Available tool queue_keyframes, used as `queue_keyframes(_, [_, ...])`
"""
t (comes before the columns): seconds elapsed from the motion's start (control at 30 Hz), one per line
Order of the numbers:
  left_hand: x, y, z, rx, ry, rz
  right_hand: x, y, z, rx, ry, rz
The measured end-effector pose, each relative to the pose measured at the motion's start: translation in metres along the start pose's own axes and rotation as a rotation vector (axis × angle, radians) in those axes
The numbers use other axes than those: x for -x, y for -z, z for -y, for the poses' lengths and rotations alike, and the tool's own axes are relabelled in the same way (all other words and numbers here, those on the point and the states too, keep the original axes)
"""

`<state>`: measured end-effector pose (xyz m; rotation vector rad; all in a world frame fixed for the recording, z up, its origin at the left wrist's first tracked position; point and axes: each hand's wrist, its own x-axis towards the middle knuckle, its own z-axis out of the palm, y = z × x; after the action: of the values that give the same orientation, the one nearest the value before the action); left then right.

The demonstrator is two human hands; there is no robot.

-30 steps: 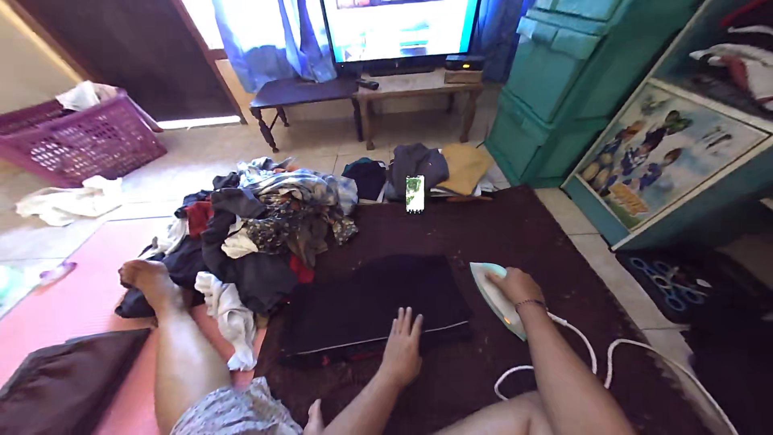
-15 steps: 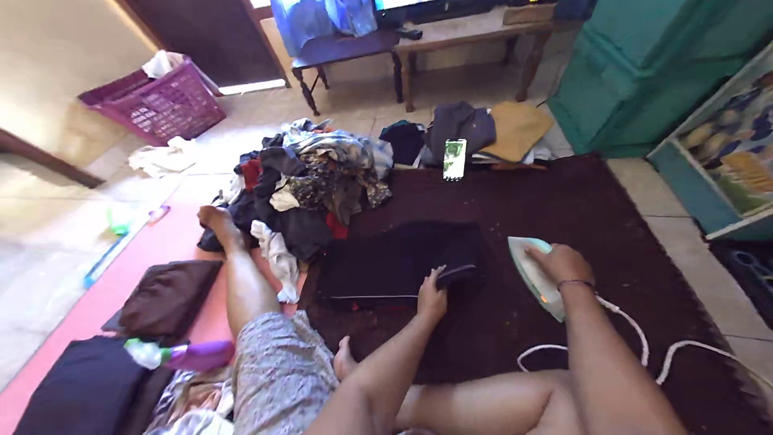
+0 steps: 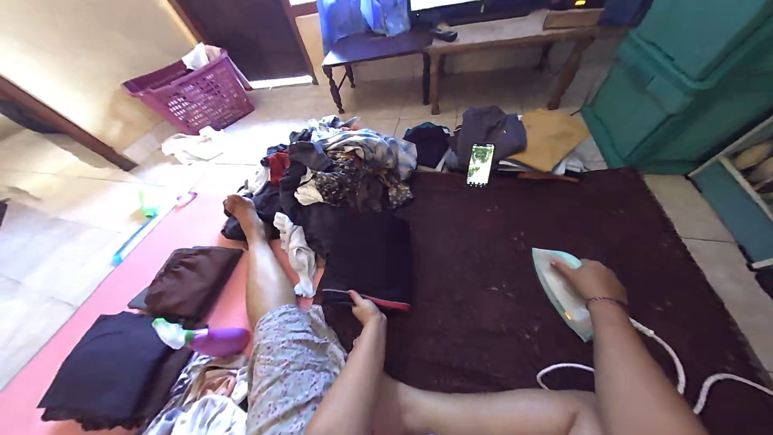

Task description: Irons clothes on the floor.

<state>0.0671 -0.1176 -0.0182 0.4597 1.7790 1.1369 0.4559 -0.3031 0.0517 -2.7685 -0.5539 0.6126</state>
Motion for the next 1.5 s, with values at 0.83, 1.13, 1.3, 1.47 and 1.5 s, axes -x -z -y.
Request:
queue_keyframes(0.83, [0.069, -0.040, -0.076, 0.165, -0.351, 0.444, 0.003, 0.004, -0.005, -0.080, 0.007, 0.025])
queue_keyframes(1.13, [0.087, -0.051, -0.091, 0.053, -0.063, 0.958, 0.006, 0.012, -0.009, -0.163, -0.006, -0.001])
queue_keyframes(1.3, [0.017, -0.040, 0.016, -0.403, 0.097, 0.907, 0.018, 0.035, -0.009, -0.213, -0.039, -0.040])
queue_keyframes(1.47, [0.013, -0.037, 0.025, -0.374, 0.044, 0.942, 0.071, 0.053, 0.038, -0.240, 0.137, -0.051])
queue_keyframes(1.5, [0.013, -0.037, 0.024, -0.370, 0.044, 0.947, 0.080, 0.049, 0.052, -0.235, 0.178, -0.022])
